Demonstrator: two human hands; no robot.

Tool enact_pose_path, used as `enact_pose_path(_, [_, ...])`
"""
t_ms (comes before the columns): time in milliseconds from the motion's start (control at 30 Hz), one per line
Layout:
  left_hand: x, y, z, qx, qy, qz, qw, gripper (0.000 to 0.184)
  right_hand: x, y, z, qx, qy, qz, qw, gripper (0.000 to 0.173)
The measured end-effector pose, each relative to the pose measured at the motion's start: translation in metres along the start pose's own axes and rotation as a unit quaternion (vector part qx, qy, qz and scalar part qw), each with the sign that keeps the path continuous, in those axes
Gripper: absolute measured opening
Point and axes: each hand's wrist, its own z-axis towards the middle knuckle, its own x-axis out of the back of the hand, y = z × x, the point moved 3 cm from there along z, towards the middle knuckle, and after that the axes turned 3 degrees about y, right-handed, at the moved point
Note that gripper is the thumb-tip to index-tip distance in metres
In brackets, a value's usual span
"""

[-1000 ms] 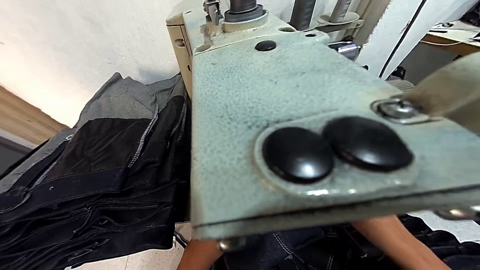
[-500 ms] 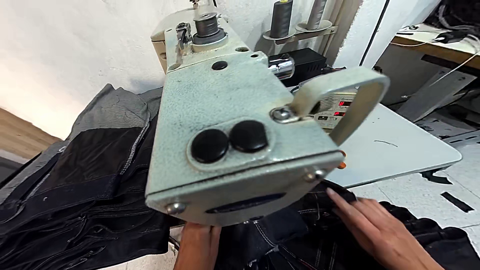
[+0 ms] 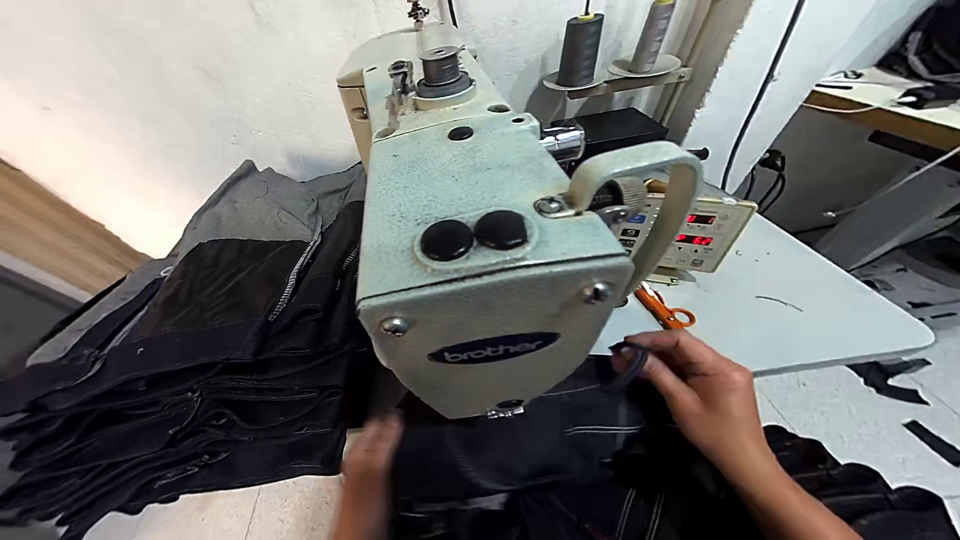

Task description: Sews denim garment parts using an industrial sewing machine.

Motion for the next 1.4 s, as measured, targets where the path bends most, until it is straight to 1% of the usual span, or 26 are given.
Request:
enact_pose_path(67, [0.056,-0.015,0.023,0.026,0.006,-0.051,0.998,0.027,-0.023,-0.035,-0.009,-0.008,-0.070,0.107,0.992,0.018])
enact_pose_path(100, [0.081,-0.025,0.032,0.027,-0.008,-0.014,1.000,0.028,-0.037,-0.054,-0.017,0.014,-0.109,0.131,0.985,0.018])
enact_pose_path(133, [0.102,-0.035,0.038,0.013,-0.018,0.073,0.997,0.027,-0.048,-0.071,-0.024,0.035,-0.140,0.147,0.979,0.017])
enact_pose_path(167, [0.117,-0.040,0.040,-0.014,-0.026,0.199,0.980,0.026,-0.058,-0.082,-0.029,0.044,-0.158,0.164,0.973,0.016])
enact_pose_path(200, [0.123,-0.037,0.038,-0.046,-0.038,0.314,0.947,0.027,-0.064,-0.088,-0.031,0.041,-0.165,0.177,0.969,0.015])
enact_pose_path(267, [0.108,-0.016,0.026,-0.131,-0.040,0.446,0.885,0.030,-0.068,-0.089,-0.028,0.015,-0.175,0.191,0.966,0.012])
enact_pose_path(300, [0.092,-0.005,0.023,-0.173,-0.040,0.463,0.868,0.030,-0.067,-0.089,-0.026,0.000,-0.185,0.196,0.963,0.012])
enact_pose_path(333, [0.074,0.003,0.021,-0.210,-0.054,0.453,0.865,0.031,-0.066,-0.088,-0.024,-0.012,-0.197,0.201,0.959,0.012])
enact_pose_path(367, [0.054,0.009,0.021,-0.222,-0.088,0.421,0.875,0.037,-0.064,-0.088,-0.023,-0.024,-0.209,0.209,0.955,0.011])
enact_pose_path(433, [0.013,0.015,0.021,-0.208,-0.193,0.324,0.903,0.048,-0.062,-0.089,-0.022,-0.055,-0.234,0.229,0.943,0.011])
enact_pose_path(500, [-0.015,0.015,0.023,-0.206,-0.270,0.235,0.911,0.047,-0.060,-0.092,-0.019,-0.084,-0.265,0.239,0.930,0.012])
enact_pose_path(533, [-0.022,0.015,0.024,-0.217,-0.282,0.205,0.912,0.045,-0.059,-0.093,-0.017,-0.087,-0.278,0.231,0.928,0.012])
enact_pose_path(633, [-0.026,0.017,0.022,-0.242,-0.270,0.165,0.917,0.039,-0.054,-0.092,-0.010,-0.027,-0.277,0.148,0.949,0.011])
enact_pose_path(733, [-0.025,0.018,0.016,-0.225,-0.258,0.187,0.921,0.046,-0.056,-0.089,-0.009,0.076,-0.215,0.025,0.973,0.009])
enact_pose_path(800, [-0.025,0.020,0.006,-0.293,-0.165,0.236,0.912,0.047,-0.059,-0.088,-0.008,0.112,-0.201,-0.003,0.973,0.009])
enact_pose_path(867, [-0.026,0.029,-0.011,-0.346,-0.060,0.286,0.892,0.042,-0.060,-0.088,-0.008,0.114,-0.211,0.001,0.971,0.010])
enact_pose_path(900, [-0.025,0.037,-0.023,-0.332,-0.055,0.286,0.897,0.036,-0.060,-0.088,-0.009,0.110,-0.211,-0.001,0.971,0.011])
enact_pose_path(933, [-0.025,0.045,-0.036,-0.286,-0.101,0.254,0.918,0.033,-0.060,-0.090,-0.010,0.109,-0.204,-0.007,0.973,0.013])
enact_pose_path(967, [-0.028,0.048,-0.047,-0.220,-0.172,0.192,0.941,0.035,-0.061,-0.092,-0.013,0.113,-0.194,-0.017,0.974,0.014])
enact_pose_path(1000, [-0.032,0.046,-0.055,-0.157,-0.236,0.123,0.951,0.038,-0.061,-0.093,-0.015,0.120,-0.181,-0.030,0.976,0.015])
enact_pose_path(1033, [-0.037,0.040,-0.060,-0.102,-0.275,0.059,0.954,0.038,-0.063,-0.094,-0.017,0.129,-0.167,-0.042,0.977,0.015])
enact_pose_path(1067, [-0.041,0.033,-0.063,-0.058,-0.281,0.005,0.958,0.035,-0.064,-0.096,-0.018,0.136,-0.157,-0.051,0.977,0.015])
enact_pose_path(1133, [-0.046,0.023,-0.064,0.003,-0.243,-0.080,0.967,0.023,-0.065,-0.100,-0.020,0.155,-0.138,-0.076,0.975,0.010])
enact_pose_path(1233, [-0.051,0.016,-0.062,0.025,-0.195,-0.130,0.972,0.018,-0.066,-0.107,-0.022,0.229,-0.124,-0.123,0.958,0.011])
enact_pose_path(1333, [-0.054,0.015,-0.064,0.049,-0.150,-0.156,0.975,0.007,-0.058,-0.113,-0.026,0.278,-0.191,-0.160,0.928,0.024])
enact_pose_path(1400, [-0.055,0.015,-0.065,0.063,-0.139,-0.133,0.979,0.018,-0.053,-0.111,-0.027,0.277,-0.228,-0.165,0.919,0.031])
